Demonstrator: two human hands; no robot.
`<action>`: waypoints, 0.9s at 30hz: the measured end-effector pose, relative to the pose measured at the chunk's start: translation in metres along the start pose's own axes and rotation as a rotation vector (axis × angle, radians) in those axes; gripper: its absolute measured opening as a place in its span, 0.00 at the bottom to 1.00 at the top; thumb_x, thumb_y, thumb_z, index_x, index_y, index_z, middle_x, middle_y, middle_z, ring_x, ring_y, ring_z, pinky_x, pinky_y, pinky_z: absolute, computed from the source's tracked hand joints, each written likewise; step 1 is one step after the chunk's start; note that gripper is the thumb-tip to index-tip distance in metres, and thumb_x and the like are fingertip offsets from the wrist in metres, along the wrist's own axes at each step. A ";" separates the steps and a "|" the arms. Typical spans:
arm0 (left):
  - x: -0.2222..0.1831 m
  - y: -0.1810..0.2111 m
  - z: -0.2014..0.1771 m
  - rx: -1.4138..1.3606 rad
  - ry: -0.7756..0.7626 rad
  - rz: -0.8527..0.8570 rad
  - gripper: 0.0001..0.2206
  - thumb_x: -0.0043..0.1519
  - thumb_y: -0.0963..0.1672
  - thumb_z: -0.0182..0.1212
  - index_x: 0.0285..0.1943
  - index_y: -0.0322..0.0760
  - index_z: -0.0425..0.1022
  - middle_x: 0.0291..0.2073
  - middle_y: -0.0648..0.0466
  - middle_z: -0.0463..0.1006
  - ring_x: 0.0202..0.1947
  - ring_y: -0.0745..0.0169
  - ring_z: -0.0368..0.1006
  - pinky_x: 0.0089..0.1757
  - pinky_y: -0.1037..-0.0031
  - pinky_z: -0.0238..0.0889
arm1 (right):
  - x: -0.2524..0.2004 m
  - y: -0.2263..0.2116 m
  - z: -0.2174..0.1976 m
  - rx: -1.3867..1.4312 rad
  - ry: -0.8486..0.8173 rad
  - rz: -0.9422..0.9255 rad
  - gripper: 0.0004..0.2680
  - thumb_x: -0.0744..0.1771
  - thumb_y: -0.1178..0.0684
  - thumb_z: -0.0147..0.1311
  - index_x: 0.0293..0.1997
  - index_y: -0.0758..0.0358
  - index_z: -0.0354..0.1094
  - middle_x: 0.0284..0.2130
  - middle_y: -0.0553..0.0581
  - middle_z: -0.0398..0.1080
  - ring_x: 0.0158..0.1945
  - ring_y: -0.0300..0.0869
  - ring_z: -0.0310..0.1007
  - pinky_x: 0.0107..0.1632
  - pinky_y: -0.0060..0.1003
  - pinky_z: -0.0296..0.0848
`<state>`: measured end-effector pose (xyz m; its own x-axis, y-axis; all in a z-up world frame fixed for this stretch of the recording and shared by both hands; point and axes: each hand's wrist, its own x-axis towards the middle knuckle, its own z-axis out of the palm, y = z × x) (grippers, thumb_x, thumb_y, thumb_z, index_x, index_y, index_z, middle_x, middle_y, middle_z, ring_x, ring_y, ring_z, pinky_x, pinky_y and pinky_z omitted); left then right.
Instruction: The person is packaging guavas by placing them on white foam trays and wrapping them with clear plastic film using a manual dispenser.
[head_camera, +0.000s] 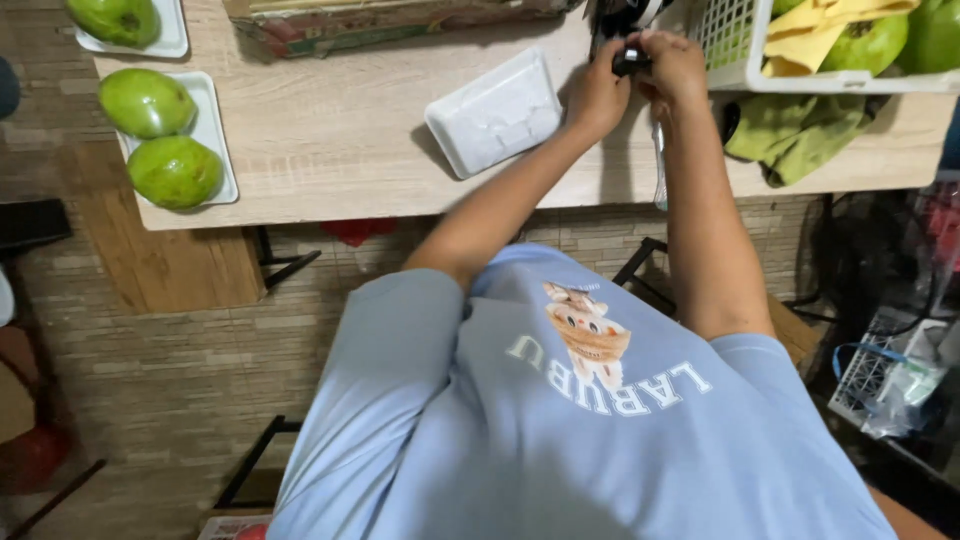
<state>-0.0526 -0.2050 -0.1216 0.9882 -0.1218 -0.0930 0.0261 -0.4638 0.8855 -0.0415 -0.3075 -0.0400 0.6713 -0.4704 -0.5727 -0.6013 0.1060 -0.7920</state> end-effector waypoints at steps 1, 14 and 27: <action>0.000 0.013 -0.012 -0.005 0.005 0.003 0.21 0.58 0.43 0.59 0.60 0.57 0.67 0.29 0.56 0.87 0.34 0.46 0.83 0.35 0.56 0.72 | -0.011 -0.009 0.002 -0.003 0.000 -0.007 0.05 0.66 0.51 0.59 0.31 0.46 0.79 0.29 0.47 0.78 0.35 0.38 0.79 0.30 0.34 0.79; -0.002 0.044 -0.042 -0.232 -0.150 -0.319 0.13 0.62 0.47 0.62 0.55 0.53 0.76 0.27 0.59 0.85 0.27 0.71 0.83 0.36 0.76 0.71 | -0.149 0.063 -0.038 -0.182 0.023 -0.391 0.06 0.69 0.49 0.54 0.35 0.54 0.73 0.29 0.47 0.69 0.34 0.36 0.64 0.39 0.33 0.62; -0.025 0.076 -0.055 -0.752 -0.220 -0.643 0.22 0.54 0.54 0.55 0.42 0.35 0.82 0.37 0.49 0.83 0.44 0.55 0.79 0.43 0.65 0.66 | -0.182 0.109 -0.044 0.059 -0.063 -0.136 0.06 0.71 0.56 0.51 0.35 0.59 0.72 0.33 0.49 0.75 0.31 0.33 0.66 0.34 0.26 0.65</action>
<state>-0.0673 -0.1887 -0.0267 0.7052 -0.2377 -0.6680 0.7070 0.1649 0.6877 -0.2478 -0.2489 -0.0127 0.7721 -0.4279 -0.4698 -0.4776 0.0967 -0.8732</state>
